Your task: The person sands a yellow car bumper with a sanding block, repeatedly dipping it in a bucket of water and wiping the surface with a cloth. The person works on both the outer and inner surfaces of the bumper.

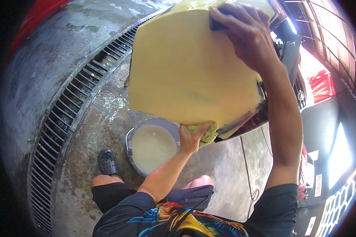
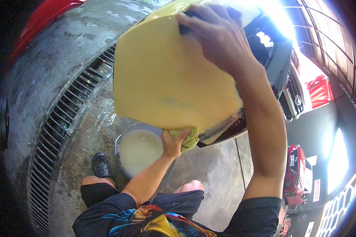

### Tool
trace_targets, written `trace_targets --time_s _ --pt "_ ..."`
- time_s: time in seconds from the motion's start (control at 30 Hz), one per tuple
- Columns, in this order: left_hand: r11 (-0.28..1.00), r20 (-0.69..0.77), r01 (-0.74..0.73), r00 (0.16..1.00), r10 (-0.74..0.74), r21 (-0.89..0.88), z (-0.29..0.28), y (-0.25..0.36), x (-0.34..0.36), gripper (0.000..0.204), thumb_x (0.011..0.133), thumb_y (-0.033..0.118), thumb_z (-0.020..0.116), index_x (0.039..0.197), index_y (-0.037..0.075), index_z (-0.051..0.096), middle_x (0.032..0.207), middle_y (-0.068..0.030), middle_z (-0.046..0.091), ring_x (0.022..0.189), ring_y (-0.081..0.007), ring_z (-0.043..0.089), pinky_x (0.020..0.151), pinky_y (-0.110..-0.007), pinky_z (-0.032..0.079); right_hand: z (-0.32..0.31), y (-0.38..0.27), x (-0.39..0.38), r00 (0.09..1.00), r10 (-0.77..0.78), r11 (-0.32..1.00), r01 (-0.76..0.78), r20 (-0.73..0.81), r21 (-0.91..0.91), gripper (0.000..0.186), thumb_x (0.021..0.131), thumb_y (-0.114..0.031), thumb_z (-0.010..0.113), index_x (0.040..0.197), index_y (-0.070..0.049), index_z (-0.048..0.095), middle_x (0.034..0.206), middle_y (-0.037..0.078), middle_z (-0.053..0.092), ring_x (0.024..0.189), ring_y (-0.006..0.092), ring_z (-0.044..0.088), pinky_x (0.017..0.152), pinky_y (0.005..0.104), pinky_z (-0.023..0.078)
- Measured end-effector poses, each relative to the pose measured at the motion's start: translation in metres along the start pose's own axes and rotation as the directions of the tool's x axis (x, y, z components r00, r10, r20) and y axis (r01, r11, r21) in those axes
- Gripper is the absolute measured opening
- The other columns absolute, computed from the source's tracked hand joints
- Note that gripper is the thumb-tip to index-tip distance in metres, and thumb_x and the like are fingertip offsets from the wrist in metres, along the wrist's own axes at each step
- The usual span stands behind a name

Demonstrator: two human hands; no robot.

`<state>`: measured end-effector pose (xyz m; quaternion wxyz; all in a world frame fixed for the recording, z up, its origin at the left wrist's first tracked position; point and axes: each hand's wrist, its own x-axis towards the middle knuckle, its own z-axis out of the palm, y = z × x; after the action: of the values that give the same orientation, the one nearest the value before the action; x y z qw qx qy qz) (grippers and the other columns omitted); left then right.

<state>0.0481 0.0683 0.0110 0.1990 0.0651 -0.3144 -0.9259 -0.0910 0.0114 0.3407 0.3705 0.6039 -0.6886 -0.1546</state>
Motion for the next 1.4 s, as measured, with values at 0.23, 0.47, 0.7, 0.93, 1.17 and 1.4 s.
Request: trace_targets --time_s 0.23,0.47,0.7,0.93,1.17,1.4 --pt "0.997 0.032 0.02 0.999 -0.017 -0.07 0.002 0.001 0.004 0.045 0.088 0.013 0.091 0.122 0.0 0.066 0.112 -0.0099 0.075 0.1 -0.0177 0.073 0.09 -0.034 0.06 -0.066 -0.051 -0.157 0.966 0.116 0.993 -0.105 0.23 -0.059 0.051 0.082 -0.005 0.076 0.13 -0.02 0.074 0.14 0.003 0.069 0.13 0.0246 0.064 0.115 0.0507 0.037" --pt "0.996 0.03 0.055 0.998 -0.053 -0.074 0.003 0.0 0.003 0.046 0.089 0.012 0.09 0.125 -0.001 0.064 0.116 -0.0101 0.074 0.102 -0.0175 0.073 0.091 -0.033 0.06 -0.054 -0.051 -0.139 0.977 0.084 0.996 -0.076 0.197 -0.05 0.048 0.084 -0.007 0.074 0.13 -0.022 0.074 0.139 0.003 0.068 0.13 0.0238 0.063 0.116 0.0491 0.037" --pt "0.998 0.043 0.031 0.999 -0.028 -0.052 -0.002 -0.009 0.002 0.045 0.09 0.014 0.09 0.125 -0.002 0.065 0.116 -0.0112 0.074 0.103 -0.0181 0.072 0.091 -0.033 0.06 0.008 -0.019 -0.036 0.999 -0.034 0.998 0.033 -0.02 -0.044 0.052 0.086 -0.018 0.075 0.138 -0.024 0.07 0.133 0.001 0.067 0.128 0.0222 0.06 0.11 0.0471 0.038" --pt "0.969 0.018 0.112 0.994 -0.111 -0.221 -0.005 -0.009 0.013 0.045 0.092 0.02 0.089 0.123 -0.004 0.067 0.114 -0.0117 0.075 0.098 -0.0187 0.073 0.086 -0.033 0.06 -0.042 -0.068 -0.165 0.978 0.055 0.997 -0.045 0.199 -0.054 0.048 0.084 -0.016 0.078 0.131 -0.025 0.075 0.135 0.001 0.068 0.127 0.0231 0.062 0.111 0.0486 0.037" --pt "0.973 0.021 0.093 0.996 -0.091 -0.21 0.0 -0.015 0.006 0.039 0.095 0.019 0.087 0.12 -0.005 0.069 0.111 -0.0115 0.076 0.097 -0.0188 0.073 0.085 -0.033 0.061 -0.003 -0.037 -0.068 0.995 -0.008 1.0 0.01 0.099 -0.017 0.05 0.084 -0.013 0.075 0.132 -0.025 0.073 0.134 0.0 0.066 0.128 0.0218 0.06 0.109 0.0483 0.039" --pt "0.979 0.01 0.11 0.994 -0.11 -0.171 -0.004 -0.006 0.009 0.037 0.098 0.021 0.084 0.12 -0.005 0.069 0.111 -0.0123 0.076 0.097 -0.0188 0.074 0.086 -0.034 0.06 -0.016 -0.052 -0.085 0.991 0.003 1.0 0.0 0.137 -0.022 0.055 0.081 -0.01 0.074 0.135 -0.025 0.072 0.136 0.0 0.066 0.128 0.0224 0.06 0.108 0.0478 0.039"
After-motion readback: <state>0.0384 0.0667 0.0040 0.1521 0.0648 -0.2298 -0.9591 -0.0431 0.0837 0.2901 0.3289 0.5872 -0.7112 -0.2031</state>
